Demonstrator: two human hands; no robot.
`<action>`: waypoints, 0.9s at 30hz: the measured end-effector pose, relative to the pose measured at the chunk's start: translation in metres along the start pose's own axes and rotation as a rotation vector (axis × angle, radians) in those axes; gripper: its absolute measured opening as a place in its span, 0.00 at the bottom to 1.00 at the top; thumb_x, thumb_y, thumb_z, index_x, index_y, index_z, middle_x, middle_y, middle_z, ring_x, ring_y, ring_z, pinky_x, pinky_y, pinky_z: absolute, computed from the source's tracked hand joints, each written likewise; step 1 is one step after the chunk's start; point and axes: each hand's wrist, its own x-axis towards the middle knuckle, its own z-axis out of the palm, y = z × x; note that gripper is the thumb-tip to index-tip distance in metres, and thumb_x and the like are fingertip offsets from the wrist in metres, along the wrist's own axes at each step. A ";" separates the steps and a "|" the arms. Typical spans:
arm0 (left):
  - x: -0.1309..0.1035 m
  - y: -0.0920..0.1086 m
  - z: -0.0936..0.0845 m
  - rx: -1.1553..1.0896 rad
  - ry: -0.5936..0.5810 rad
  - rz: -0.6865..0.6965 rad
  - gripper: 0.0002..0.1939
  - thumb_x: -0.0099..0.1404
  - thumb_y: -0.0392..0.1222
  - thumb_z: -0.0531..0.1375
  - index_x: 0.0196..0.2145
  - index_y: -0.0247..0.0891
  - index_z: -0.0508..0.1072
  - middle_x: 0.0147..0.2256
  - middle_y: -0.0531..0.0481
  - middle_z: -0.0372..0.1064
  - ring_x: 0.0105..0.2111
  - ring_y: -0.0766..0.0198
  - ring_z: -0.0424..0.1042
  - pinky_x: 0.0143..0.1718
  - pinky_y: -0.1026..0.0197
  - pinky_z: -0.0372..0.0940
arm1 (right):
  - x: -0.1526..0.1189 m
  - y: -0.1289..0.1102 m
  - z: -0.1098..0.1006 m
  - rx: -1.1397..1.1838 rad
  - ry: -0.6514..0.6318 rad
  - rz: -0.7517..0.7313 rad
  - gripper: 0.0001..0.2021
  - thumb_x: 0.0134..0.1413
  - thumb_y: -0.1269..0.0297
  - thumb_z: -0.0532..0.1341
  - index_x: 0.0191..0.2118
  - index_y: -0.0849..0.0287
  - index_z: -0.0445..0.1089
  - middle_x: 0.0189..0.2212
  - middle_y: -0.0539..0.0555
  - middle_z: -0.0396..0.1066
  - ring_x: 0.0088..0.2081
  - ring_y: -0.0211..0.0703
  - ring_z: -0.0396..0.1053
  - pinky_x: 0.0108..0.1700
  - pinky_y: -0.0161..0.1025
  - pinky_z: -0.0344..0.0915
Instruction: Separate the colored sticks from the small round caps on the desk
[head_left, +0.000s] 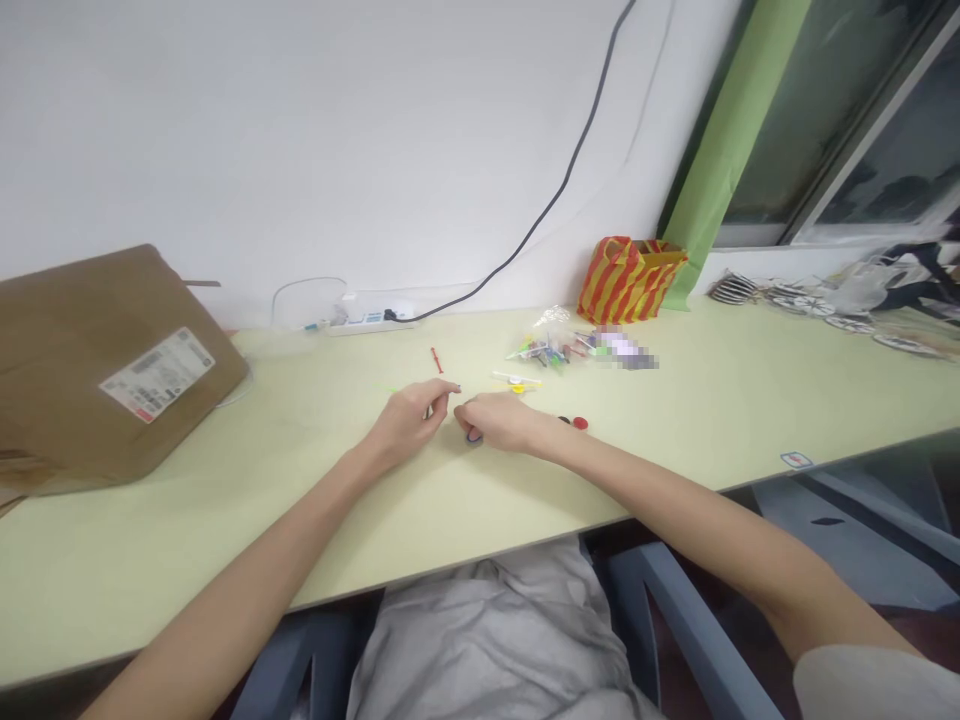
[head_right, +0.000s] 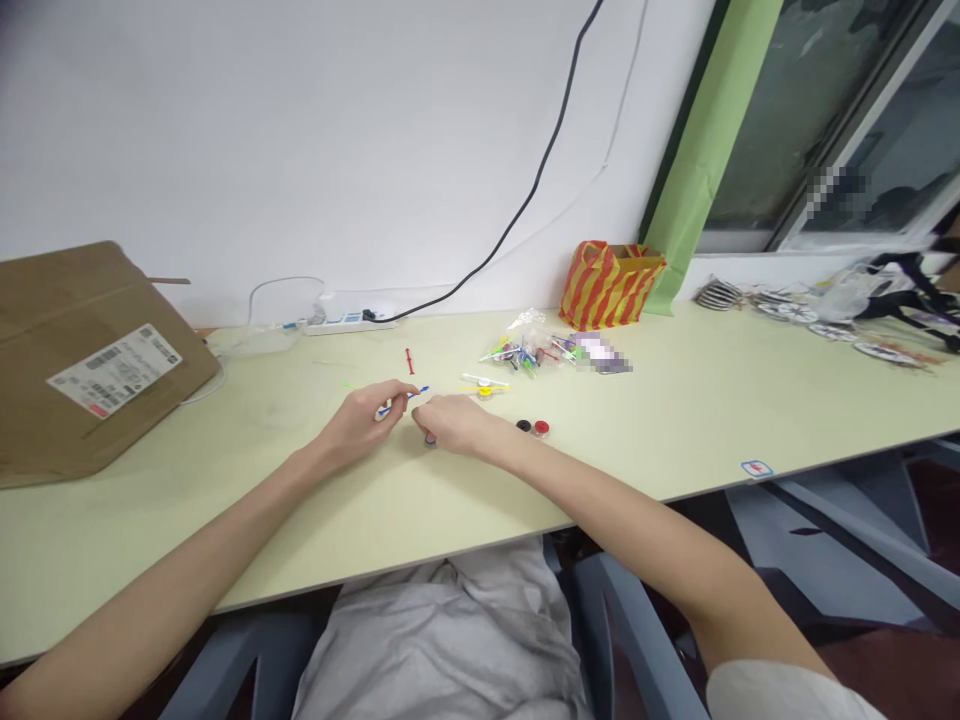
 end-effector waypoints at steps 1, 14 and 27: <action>0.000 0.001 0.000 0.000 -0.005 0.001 0.15 0.70 0.38 0.51 0.49 0.40 0.74 0.38 0.47 0.76 0.36 0.59 0.73 0.40 0.58 0.64 | 0.000 -0.001 -0.001 -0.015 0.000 0.006 0.08 0.57 0.77 0.59 0.39 0.60 0.73 0.41 0.58 0.78 0.39 0.44 0.74 0.32 0.35 0.54; 0.007 0.005 -0.009 -0.482 0.222 -0.243 0.16 0.71 0.50 0.56 0.48 0.39 0.73 0.36 0.47 0.73 0.34 0.62 0.73 0.33 0.62 0.65 | 0.026 0.011 -0.033 0.155 0.134 0.018 0.09 0.55 0.79 0.60 0.34 0.58 0.72 0.35 0.51 0.77 0.36 0.39 0.71 0.33 0.33 0.53; 0.008 -0.019 -0.006 -0.953 0.506 -0.455 0.19 0.61 0.53 0.68 0.40 0.34 0.76 0.36 0.41 0.77 0.32 0.64 0.74 0.35 0.60 0.68 | 0.082 0.028 0.008 0.445 0.390 0.094 0.14 0.60 0.72 0.61 0.51 0.61 0.72 0.39 0.54 0.78 0.38 0.37 0.73 0.41 0.31 0.62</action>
